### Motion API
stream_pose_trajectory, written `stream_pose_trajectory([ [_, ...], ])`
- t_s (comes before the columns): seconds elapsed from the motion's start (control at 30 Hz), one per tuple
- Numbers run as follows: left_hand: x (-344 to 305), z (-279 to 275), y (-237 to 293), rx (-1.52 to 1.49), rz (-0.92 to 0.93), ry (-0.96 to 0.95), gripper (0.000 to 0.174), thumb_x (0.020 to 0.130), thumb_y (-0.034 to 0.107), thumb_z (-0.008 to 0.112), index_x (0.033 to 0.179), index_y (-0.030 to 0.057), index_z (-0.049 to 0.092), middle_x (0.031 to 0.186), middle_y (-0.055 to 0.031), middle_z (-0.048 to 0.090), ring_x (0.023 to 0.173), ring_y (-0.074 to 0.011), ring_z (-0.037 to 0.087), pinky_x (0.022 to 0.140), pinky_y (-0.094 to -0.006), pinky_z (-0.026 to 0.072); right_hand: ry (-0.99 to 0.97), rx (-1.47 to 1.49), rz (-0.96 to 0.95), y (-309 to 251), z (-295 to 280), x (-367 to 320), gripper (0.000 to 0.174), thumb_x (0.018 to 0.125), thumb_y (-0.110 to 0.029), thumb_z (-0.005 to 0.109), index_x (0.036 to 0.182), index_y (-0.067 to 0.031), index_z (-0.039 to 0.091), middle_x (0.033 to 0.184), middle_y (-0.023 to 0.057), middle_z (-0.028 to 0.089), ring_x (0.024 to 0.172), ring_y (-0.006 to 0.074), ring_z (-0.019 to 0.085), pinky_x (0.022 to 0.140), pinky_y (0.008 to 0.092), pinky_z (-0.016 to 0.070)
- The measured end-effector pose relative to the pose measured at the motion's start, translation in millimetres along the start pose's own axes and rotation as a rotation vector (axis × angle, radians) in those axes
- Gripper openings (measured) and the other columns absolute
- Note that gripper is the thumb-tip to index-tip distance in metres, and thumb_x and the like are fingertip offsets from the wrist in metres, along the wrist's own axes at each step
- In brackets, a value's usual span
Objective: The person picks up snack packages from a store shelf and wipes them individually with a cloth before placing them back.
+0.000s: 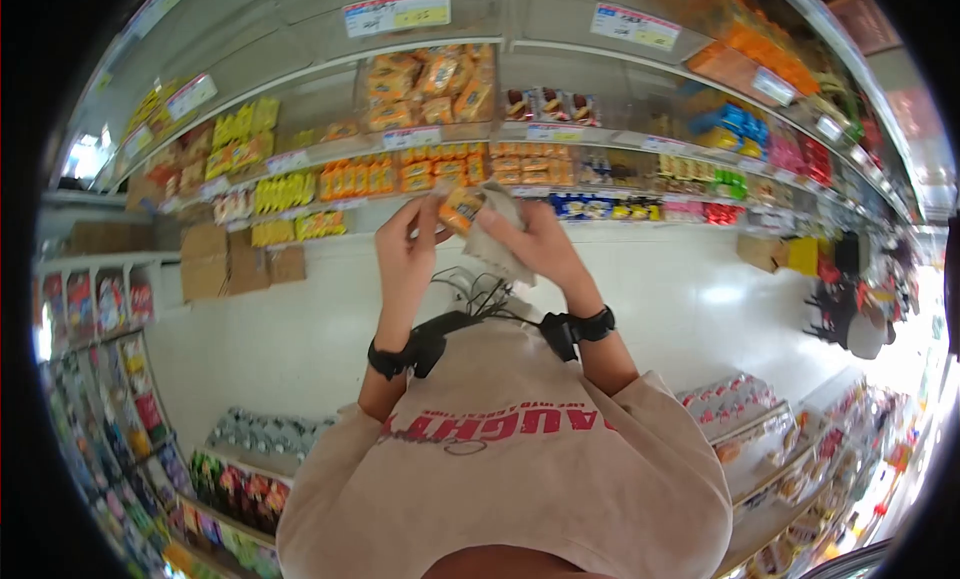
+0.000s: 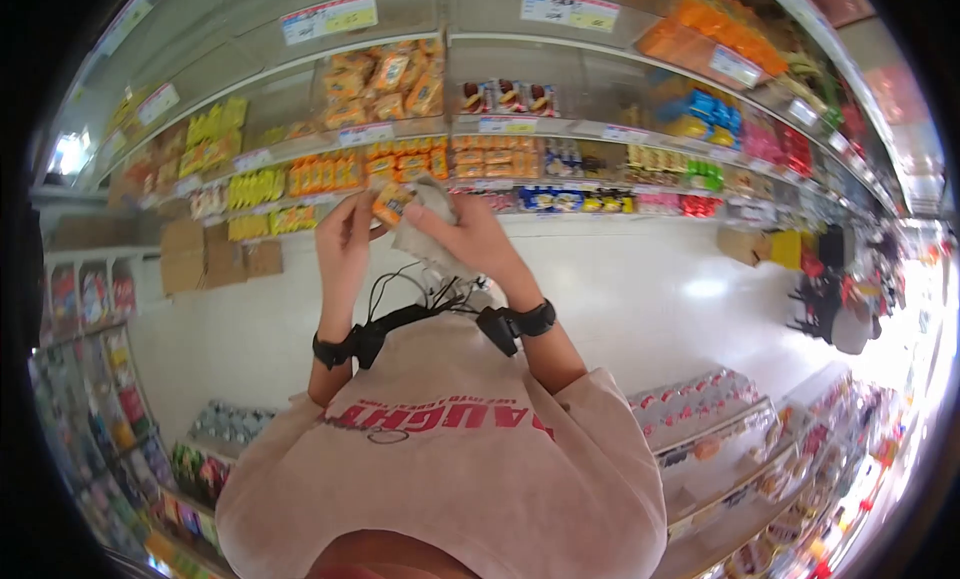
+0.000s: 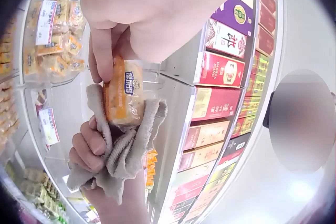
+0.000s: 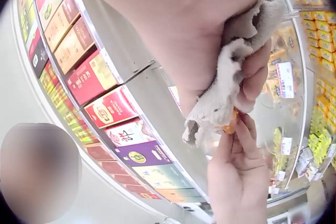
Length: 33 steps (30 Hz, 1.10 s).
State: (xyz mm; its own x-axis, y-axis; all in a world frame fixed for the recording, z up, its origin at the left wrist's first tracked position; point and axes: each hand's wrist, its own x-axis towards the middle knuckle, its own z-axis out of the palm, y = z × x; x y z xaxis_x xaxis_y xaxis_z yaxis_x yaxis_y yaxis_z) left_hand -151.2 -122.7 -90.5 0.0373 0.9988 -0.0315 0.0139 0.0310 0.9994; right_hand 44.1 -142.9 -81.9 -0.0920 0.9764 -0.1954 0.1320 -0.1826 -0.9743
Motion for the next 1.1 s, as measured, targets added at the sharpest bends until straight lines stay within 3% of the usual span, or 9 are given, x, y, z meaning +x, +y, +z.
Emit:
stream_pose_trajectory([
  [0.2,0,32,1,-0.008,-0.101,-0.098,0.028,0.108,0.013,0.053,0.124,-0.0047,0.067,0.11,-0.0083,0.07,0.099,-0.0136,0.07,0.083,-0.0302,0.0635,0.039,0.056,-0.013,24,-33,-8,0.045,0.094,-0.038,0.075,0.101,0.007,0.073,0.075,0.0094,0.071,0.072,0.0086,0.062,0.066,0.0299,0.0514],
  [0.4,5,64,3,-0.089,-0.108,-0.188,0.029,0.108,0.012,0.053,0.123,-0.0096,0.064,0.11,-0.0091,0.069,0.098,-0.0144,0.069,0.089,-0.0317,0.0636,0.109,0.245,-0.047,36,-63,-22,0.032,0.097,-0.028,0.074,0.098,0.0034,0.074,0.08,0.0015,0.071,0.072,0.0051,0.06,0.063,0.0245,0.0493],
  [0.53,7,78,7,-0.131,-0.108,-0.251,0.035,0.109,0.022,0.053,0.12,-0.0081,0.066,0.112,-0.0112,0.069,0.099,-0.0166,0.07,0.086,-0.0343,0.0635,0.139,0.307,-0.078,29,-79,-32,0.028,0.099,-0.027,0.071,0.095,0.0008,0.074,0.078,0.0001,0.07,0.07,0.0043,0.059,0.061,0.0237,0.0474],
  [0.63,18,78,3,-0.331,-0.25,-0.345,0.041,0.109,0.03,0.054,0.123,-0.0066,0.064,0.115,-0.0126,0.07,0.101,-0.0181,0.071,0.086,-0.0363,0.062,0.17,0.353,-0.101,29,-84,-31,0.024,0.099,-0.023,0.07,0.096,0.0,0.073,0.079,-0.0008,0.069,0.069,0.0043,0.058,0.061,0.0232,0.0469],
  [0.77,24,86,18,-0.268,-0.189,-0.446,0.041,0.107,0.029,0.057,0.129,-0.005,0.059,0.118,-0.0124,0.07,0.106,-0.0184,0.07,0.091,-0.036,0.0599,0.19,0.339,-0.148,27,-83,-28,0.019,0.098,-0.019,0.069,0.092,-0.0003,0.07,0.08,-0.0018,0.067,0.073,0.0046,0.058,0.065,0.0234,0.0473],
  [0.87,36,74,18,-0.267,-0.19,-0.448,0.035,0.105,0.022,0.061,0.128,-0.0047,0.059,0.119,-0.0131,0.07,0.107,-0.0177,0.07,0.091,-0.0351,0.0597,0.166,0.37,-0.114,35,-73,-18,0.017,0.098,-0.018,0.069,0.098,-0.0003,0.069,0.086,-0.0004,0.068,0.077,0.0052,0.059,0.067,0.0245,0.0481],
  [0.97,49,53,15,-0.287,-0.114,-0.291,0.035,0.102,0.015,0.065,0.13,-0.005,0.057,0.118,-0.0134,0.071,0.108,-0.0169,0.069,0.091,-0.034,0.0593,0.185,0.286,-0.139,32,-50,1,0.02,0.099,-0.019,0.068,0.107,-0.0004,0.067,0.093,0.0013,0.069,0.08,0.0065,0.06,0.069,0.0258,0.0495],
  [1.07,75,13,4,-0.269,-0.08,-0.158,0.037,0.098,0.01,0.07,0.131,-0.0019,0.058,0.121,-0.0133,0.069,0.106,-0.0155,0.069,0.09,-0.0317,0.0583,0.381,0.286,-0.14,28,-23,26,0.026,0.101,-0.023,0.067,0.114,-0.0005,0.065,0.096,0.0027,0.069,0.082,0.0083,0.061,0.07,0.0268,0.051],
  [1.1,81,-2,4,-0.221,-0.049,-0.177,0.039,0.097,0.009,0.071,0.132,-0.001,0.058,0.119,-0.012,0.07,0.104,-0.0147,0.069,0.089,-0.031,0.0581,0.464,0.336,-0.044,32,-18,34,0.029,0.103,-0.025,0.065,0.118,-0.0002,0.065,0.097,0.004,0.07,0.083,0.0093,0.063,0.071,0.027,0.0517],
])
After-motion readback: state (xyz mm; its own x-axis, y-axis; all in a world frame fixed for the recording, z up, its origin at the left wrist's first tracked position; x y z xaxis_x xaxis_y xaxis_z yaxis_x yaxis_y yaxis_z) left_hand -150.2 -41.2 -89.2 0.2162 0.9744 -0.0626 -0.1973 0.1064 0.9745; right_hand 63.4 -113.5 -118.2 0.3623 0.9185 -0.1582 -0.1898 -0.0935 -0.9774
